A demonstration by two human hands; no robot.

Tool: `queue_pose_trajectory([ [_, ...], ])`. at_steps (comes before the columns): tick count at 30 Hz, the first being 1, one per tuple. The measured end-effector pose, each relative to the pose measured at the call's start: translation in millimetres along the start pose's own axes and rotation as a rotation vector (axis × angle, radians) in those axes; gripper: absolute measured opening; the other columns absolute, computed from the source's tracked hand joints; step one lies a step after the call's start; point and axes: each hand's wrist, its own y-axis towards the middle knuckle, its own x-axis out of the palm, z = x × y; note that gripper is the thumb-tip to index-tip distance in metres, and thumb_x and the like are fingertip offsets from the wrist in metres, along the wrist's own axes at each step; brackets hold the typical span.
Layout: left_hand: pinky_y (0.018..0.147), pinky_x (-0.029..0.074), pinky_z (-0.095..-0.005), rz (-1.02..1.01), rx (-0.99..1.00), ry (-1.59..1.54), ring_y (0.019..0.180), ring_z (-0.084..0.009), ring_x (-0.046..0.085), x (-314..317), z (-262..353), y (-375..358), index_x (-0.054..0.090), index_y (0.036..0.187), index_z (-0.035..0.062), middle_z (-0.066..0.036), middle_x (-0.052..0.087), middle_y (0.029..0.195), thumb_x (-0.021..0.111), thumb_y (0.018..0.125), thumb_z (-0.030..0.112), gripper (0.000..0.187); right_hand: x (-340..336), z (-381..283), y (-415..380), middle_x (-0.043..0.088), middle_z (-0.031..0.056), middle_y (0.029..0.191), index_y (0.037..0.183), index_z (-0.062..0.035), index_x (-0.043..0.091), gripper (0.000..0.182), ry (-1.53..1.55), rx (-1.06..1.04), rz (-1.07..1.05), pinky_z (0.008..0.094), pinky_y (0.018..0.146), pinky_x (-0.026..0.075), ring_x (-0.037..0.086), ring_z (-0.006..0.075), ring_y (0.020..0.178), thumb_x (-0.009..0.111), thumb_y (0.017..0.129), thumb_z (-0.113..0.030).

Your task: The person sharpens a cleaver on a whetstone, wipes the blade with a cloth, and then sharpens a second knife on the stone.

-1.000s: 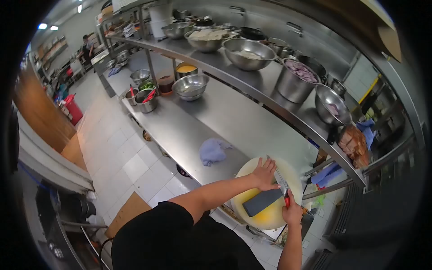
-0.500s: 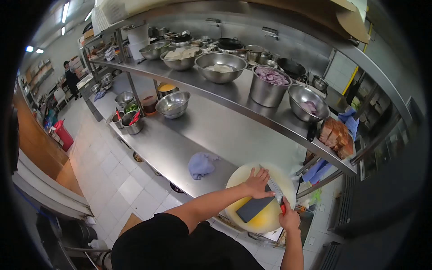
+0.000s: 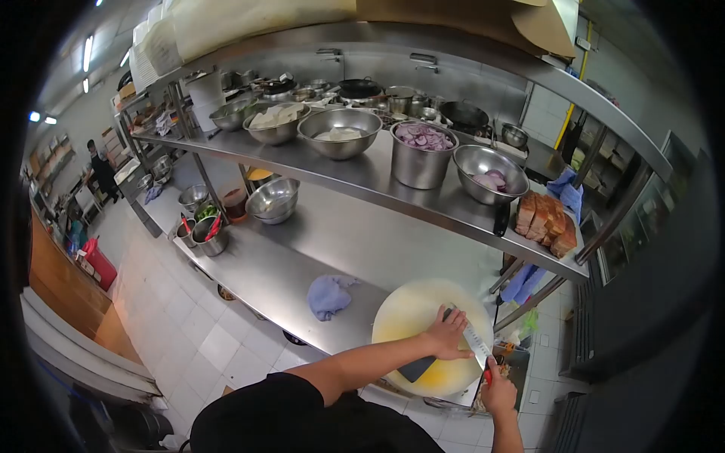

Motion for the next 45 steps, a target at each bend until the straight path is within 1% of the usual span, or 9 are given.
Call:
queue_pose_trajectory([
  [6, 0.122, 0.000, -0.0669, -0.021, 0.134, -0.036, 0.158, -0.0405, 0.011, 22.4, 29.9, -112.9, 0.025, 0.158, -0.0097, -0.027, 0.020, 0.167, 0.039, 0.091, 0.080, 0.113, -21.0, -0.5, -91.3, 0.071, 0.0234, 0.081, 0.156, -0.0304, 0.039, 0.076, -0.015, -0.035, -0.231, 0.0557, 0.072, 0.057, 0.071, 0.0446, 0.075, 0.065, 0.086, -0.017],
  [8, 0.122, 0.000, -0.0670, 0.024, 0.140, 0.015, 0.158, -0.0403, 0.012, 31.2, 29.0, -100.8, 0.025, 0.158, -0.0095, -0.026, 0.020, 0.168, 0.039, 0.092, 0.080, 0.112, -35.5, -13.7, -111.1, 0.063, 0.0355, 0.121, 0.159, -0.0363, 0.036, 0.077, 0.171, 0.011, -0.290, 0.0599, 0.080, 0.052, 0.066, 0.0542, 0.095, 0.054, 0.090, -0.008],
  [9, 0.122, 0.001, -0.0670, 0.065, 0.145, 0.057, 0.158, -0.0402, 0.012, 34.6, 31.0, -94.5, 0.025, 0.158, -0.0093, -0.026, 0.020, 0.168, 0.039, 0.092, 0.080, 0.112, -29.3, -9.8, -101.3, 0.063, 0.0355, 0.121, 0.159, -0.0363, 0.036, 0.077, 0.173, 0.016, -0.294, 0.0599, 0.080, 0.052, 0.066, 0.0542, 0.095, 0.054, 0.090, -0.008],
  [11, 0.122, 0.001, -0.0667, 0.073, 0.147, 0.024, 0.158, -0.0400, 0.012, 24.0, 19.6, -41.1, 0.028, 0.157, -0.0086, -0.025, 0.022, 0.167, 0.039, 0.093, 0.078, 0.108, -12.6, 5.8, -59.8, 0.072, 0.0222, 0.083, 0.157, -0.0308, 0.037, 0.078, -0.131, 0.097, -0.201, 0.0546, 0.072, 0.057, 0.071, 0.0435, 0.076, 0.065, 0.085, -0.016],
  [15, 0.123, 0.001, -0.0664, -0.008, 0.097, -0.058, 0.158, -0.0388, 0.011, 4.2, 19.1, 1.5, 0.029, 0.157, -0.0083, -0.025, 0.024, 0.166, 0.040, 0.094, 0.076, 0.105, -16.7, 4.0, -38.9, 0.072, 0.0214, 0.082, 0.159, -0.0307, 0.034, 0.081, -0.102, 0.119, -0.126, 0.0536, 0.072, 0.057, 0.072, 0.0421, 0.075, 0.064, 0.085, -0.015],
  [22, 0.122, 0.004, -0.0678, 0.107, 0.081, 0.017, 0.158, -0.0368, 0.016, 32.4, 3.5, -117.3, 0.026, 0.159, -0.0063, -0.022, 0.021, 0.169, 0.039, 0.094, 0.078, 0.107, -7.9, -21.5, -80.9, 0.071, 0.0244, 0.085, 0.154, -0.0294, 0.043, 0.085, 0.055, -0.071, -0.246, 0.0557, 0.074, 0.057, 0.071, 0.0443, 0.079, 0.067, 0.075, -0.011],
  [29, 0.124, 0.002, -0.0651, 0.082, -0.193, -0.055, 0.158, -0.0366, 0.013, -4.9, -76.7, -6.9, 0.025, 0.158, -0.0067, -0.023, 0.020, 0.168, 0.035, 0.094, 0.079, 0.107, 9.2, -62.5, 55.7, 0.071, 0.0247, 0.087, 0.156, -0.0287, 0.039, 0.076, 0.089, -0.067, -0.075, 0.0580, 0.074, 0.055, 0.070, 0.0477, 0.080, 0.060, 0.084, -0.015],
  [37, 0.122, 0.005, -0.0689, 0.219, -0.165, 0.008, 0.157, -0.0400, 0.017, 38.3, -34.9, -177.2, 0.029, 0.157, -0.0086, -0.027, 0.025, 0.166, 0.039, 0.092, 0.081, 0.111, 16.8, -59.5, -14.5, 0.073, 0.0231, 0.093, 0.156, -0.0352, 0.038, 0.080, 0.159, -0.340, -0.191, 0.0550, 0.075, 0.057, 0.071, 0.0440, 0.082, 0.063, 0.083, -0.014],
  [45, 0.123, 0.002, -0.0668, 0.165, -0.306, -0.092, 0.158, -0.0398, 0.012, 1.8, -84.7, -44.3, 0.027, 0.158, -0.0085, -0.027, 0.022, 0.167, 0.037, 0.092, 0.080, 0.111, 0.6, -63.0, 85.4, 0.072, 0.0254, 0.091, 0.155, -0.0316, 0.040, 0.080, 0.121, -0.311, -0.099, 0.0558, 0.080, 0.055, 0.070, 0.0468, 0.084, 0.063, 0.081, -0.014],
])
